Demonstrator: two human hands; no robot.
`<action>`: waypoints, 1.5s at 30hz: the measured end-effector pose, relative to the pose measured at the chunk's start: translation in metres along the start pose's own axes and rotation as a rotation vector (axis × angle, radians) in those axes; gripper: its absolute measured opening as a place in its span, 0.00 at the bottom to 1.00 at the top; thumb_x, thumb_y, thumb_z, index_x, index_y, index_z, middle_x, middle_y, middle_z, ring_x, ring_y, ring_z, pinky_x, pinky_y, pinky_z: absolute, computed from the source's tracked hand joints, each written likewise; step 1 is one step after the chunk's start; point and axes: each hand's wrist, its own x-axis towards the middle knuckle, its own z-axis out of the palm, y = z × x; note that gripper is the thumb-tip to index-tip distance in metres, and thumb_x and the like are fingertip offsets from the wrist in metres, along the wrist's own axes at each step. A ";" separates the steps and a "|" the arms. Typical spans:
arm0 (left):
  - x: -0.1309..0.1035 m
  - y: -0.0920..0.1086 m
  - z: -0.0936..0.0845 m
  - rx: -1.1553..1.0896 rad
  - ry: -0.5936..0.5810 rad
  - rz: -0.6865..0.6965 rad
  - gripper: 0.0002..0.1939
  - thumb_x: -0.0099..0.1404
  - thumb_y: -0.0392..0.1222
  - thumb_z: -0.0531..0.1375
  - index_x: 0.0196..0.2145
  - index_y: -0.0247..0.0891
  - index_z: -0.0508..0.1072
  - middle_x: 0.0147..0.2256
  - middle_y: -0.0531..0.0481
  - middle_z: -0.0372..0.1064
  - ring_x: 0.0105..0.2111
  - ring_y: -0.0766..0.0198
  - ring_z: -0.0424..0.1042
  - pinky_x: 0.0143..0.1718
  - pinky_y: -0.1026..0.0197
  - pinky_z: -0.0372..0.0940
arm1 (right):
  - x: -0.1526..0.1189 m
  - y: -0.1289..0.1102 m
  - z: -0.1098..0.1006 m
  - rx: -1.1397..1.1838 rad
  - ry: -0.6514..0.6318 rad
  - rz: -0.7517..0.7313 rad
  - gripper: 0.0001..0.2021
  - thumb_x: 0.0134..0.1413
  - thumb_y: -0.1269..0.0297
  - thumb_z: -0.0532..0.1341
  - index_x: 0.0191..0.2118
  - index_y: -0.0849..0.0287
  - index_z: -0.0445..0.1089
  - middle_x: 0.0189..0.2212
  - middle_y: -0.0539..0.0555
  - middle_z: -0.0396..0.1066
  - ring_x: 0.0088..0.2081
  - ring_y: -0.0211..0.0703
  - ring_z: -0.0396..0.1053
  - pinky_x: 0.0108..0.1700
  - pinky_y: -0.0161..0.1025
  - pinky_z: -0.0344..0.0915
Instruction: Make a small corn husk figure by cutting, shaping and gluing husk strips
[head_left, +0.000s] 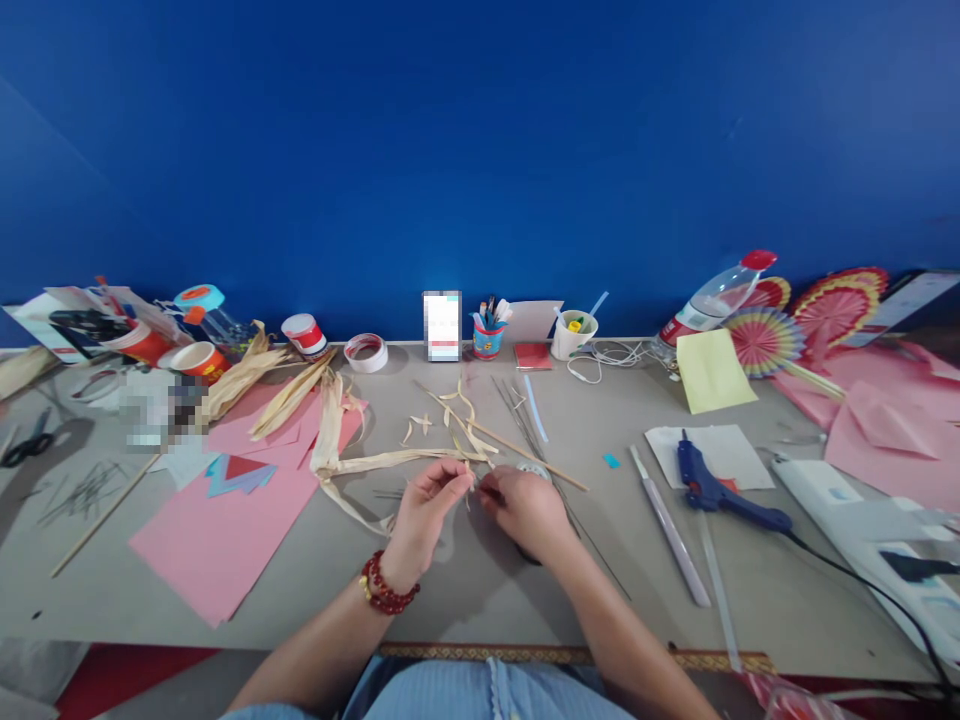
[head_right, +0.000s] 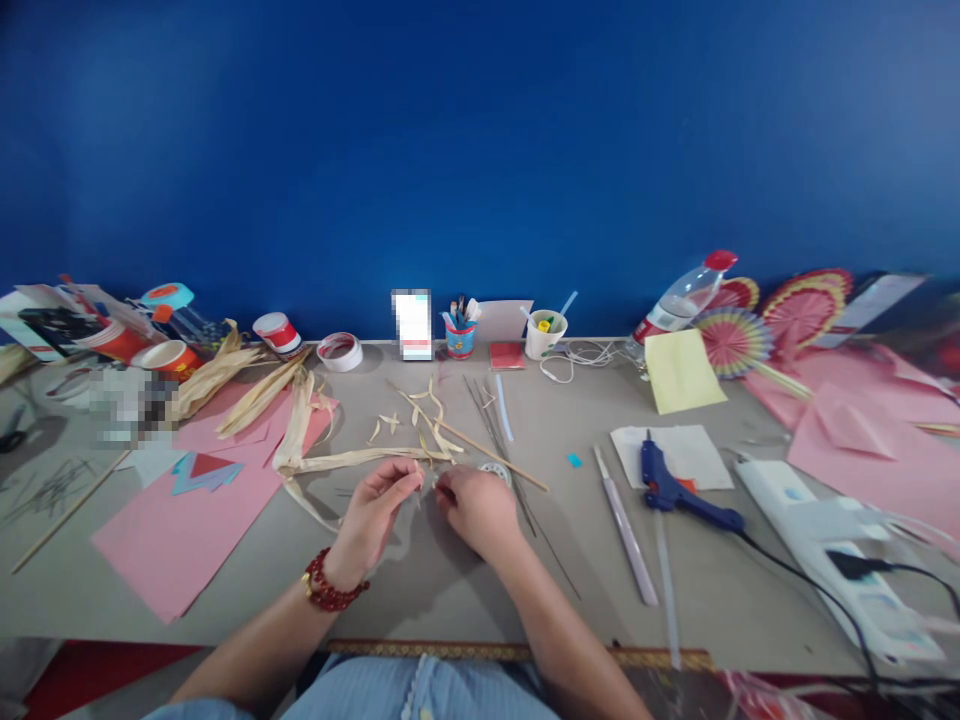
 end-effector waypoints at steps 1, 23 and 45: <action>0.000 -0.001 0.000 -0.004 0.002 0.003 0.10 0.57 0.45 0.69 0.32 0.37 0.77 0.31 0.51 0.72 0.34 0.65 0.67 0.40 0.64 0.63 | 0.000 0.000 -0.001 0.087 0.047 -0.030 0.05 0.56 0.69 0.61 0.31 0.56 0.74 0.30 0.54 0.76 0.31 0.45 0.71 0.32 0.36 0.58; 0.000 0.004 0.001 -0.096 -0.044 0.040 0.07 0.57 0.42 0.69 0.30 0.38 0.77 0.31 0.51 0.69 0.35 0.64 0.67 0.41 0.63 0.63 | -0.004 -0.013 0.012 0.917 0.172 -0.101 0.08 0.57 0.60 0.64 0.30 0.57 0.71 0.26 0.50 0.70 0.28 0.40 0.68 0.33 0.35 0.65; 0.000 0.004 -0.001 -0.132 -0.143 -0.027 0.08 0.59 0.42 0.68 0.30 0.35 0.79 0.31 0.50 0.68 0.31 0.66 0.65 0.34 0.65 0.63 | -0.002 -0.012 0.008 1.244 -0.081 -0.055 0.15 0.54 0.52 0.67 0.30 0.59 0.68 0.25 0.48 0.64 0.27 0.36 0.62 0.31 0.34 0.60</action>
